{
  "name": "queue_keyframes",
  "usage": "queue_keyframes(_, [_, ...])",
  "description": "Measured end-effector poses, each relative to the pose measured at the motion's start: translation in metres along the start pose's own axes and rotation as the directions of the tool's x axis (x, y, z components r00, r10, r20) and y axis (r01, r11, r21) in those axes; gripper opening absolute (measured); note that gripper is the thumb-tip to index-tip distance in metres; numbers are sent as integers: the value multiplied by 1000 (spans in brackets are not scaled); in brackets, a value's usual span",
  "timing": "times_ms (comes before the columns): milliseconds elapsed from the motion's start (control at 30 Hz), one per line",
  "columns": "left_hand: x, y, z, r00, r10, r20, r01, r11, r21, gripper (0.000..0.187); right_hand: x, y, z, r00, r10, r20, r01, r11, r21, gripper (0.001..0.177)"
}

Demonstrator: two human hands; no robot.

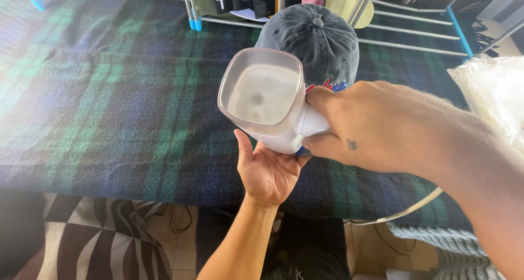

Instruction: Using a hair dryer and a brush to steam, clean, and shape baseball caps on a wooden head form.

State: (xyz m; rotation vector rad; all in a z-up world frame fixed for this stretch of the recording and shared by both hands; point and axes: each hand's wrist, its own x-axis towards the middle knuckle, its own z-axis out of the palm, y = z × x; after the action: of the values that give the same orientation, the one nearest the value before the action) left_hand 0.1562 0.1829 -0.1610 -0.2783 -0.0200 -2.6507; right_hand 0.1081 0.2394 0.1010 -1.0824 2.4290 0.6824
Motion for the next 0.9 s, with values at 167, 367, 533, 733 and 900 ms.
queue_keyframes(167, [-1, 1, 4, 1000, -15, 10, 14, 999, 29, 108, 6, 1, 3, 999, -38, 16, 39, 999, -33, 34])
queue_keyframes(367, [-4, 1, 1, 999, -36, -33, 37, 999, 35, 105, 22, -10, 10, 974, -199, -106, 202, 979, 21, 31])
queue_keyframes(533, [-4, 0, -6, 999, -28, -35, 26, 999, -46, 104, 30, -27, 8, 966, -211, -152, 217, 976, 26, 38])
queue_keyframes(733, [-5, -2, -19, 998, -36, 42, 38, 999, -33, 109, 60, -40, 13, 904, -349, -247, 361, 932, 7, 40])
queue_keyframes(900, [-4, 2, -7, 996, -51, 74, 53, 998, -37, 100, 46, -18, 0, 884, -340, -320, 398, 908, 133, 43])
